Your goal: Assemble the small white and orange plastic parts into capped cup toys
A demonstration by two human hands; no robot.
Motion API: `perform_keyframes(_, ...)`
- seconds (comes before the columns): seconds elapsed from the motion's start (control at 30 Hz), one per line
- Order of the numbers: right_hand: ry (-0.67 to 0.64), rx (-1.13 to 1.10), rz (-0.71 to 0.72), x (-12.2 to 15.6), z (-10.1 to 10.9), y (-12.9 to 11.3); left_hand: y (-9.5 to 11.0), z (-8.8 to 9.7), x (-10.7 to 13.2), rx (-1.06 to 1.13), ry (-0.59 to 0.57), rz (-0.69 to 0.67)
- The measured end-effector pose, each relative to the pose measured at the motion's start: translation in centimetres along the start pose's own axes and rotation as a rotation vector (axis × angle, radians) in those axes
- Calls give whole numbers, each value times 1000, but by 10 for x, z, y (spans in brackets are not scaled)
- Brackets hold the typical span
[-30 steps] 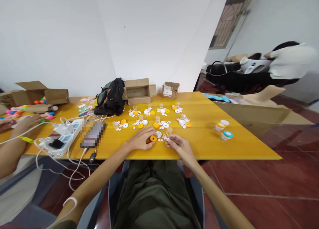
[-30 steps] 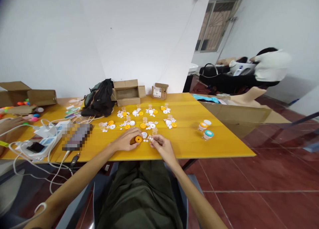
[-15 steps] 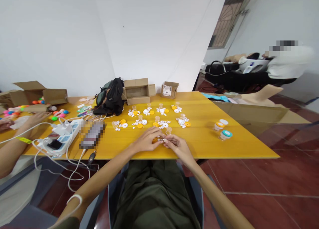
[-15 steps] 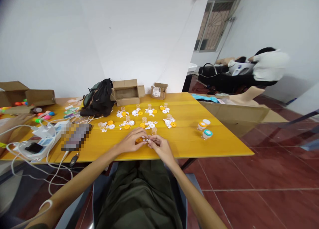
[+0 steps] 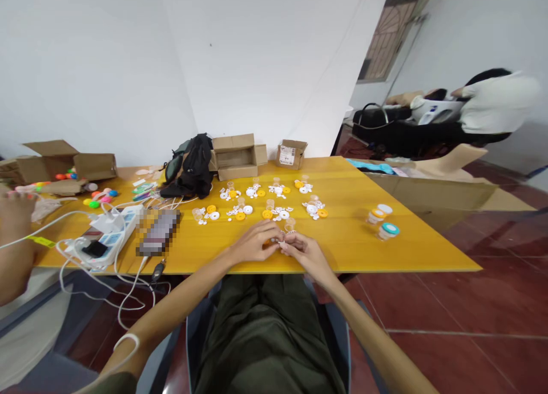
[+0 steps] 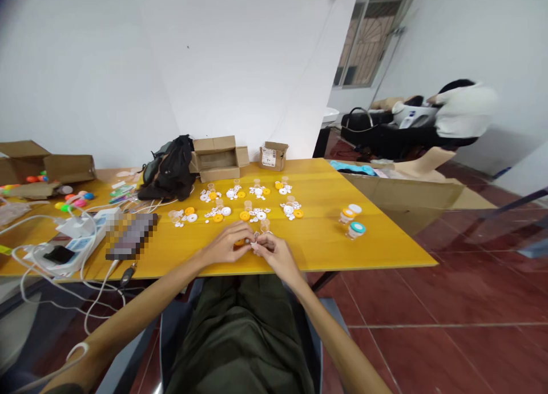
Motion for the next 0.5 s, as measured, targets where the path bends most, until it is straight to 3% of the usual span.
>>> perform_keyframes(0.5, -2, 24, -2, -1, 2, 3, -1, 0, 0, 43, 29, -37)
Point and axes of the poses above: each hand's wrist, its own x-axis away from the middle knuckle, its own z-axis out of the back of the hand, y = z × x, the point moved 2 cm from there along -x, towards the middle knuckle, and after that the axes turned 8 degrees about -y, right-handed, at the moved point
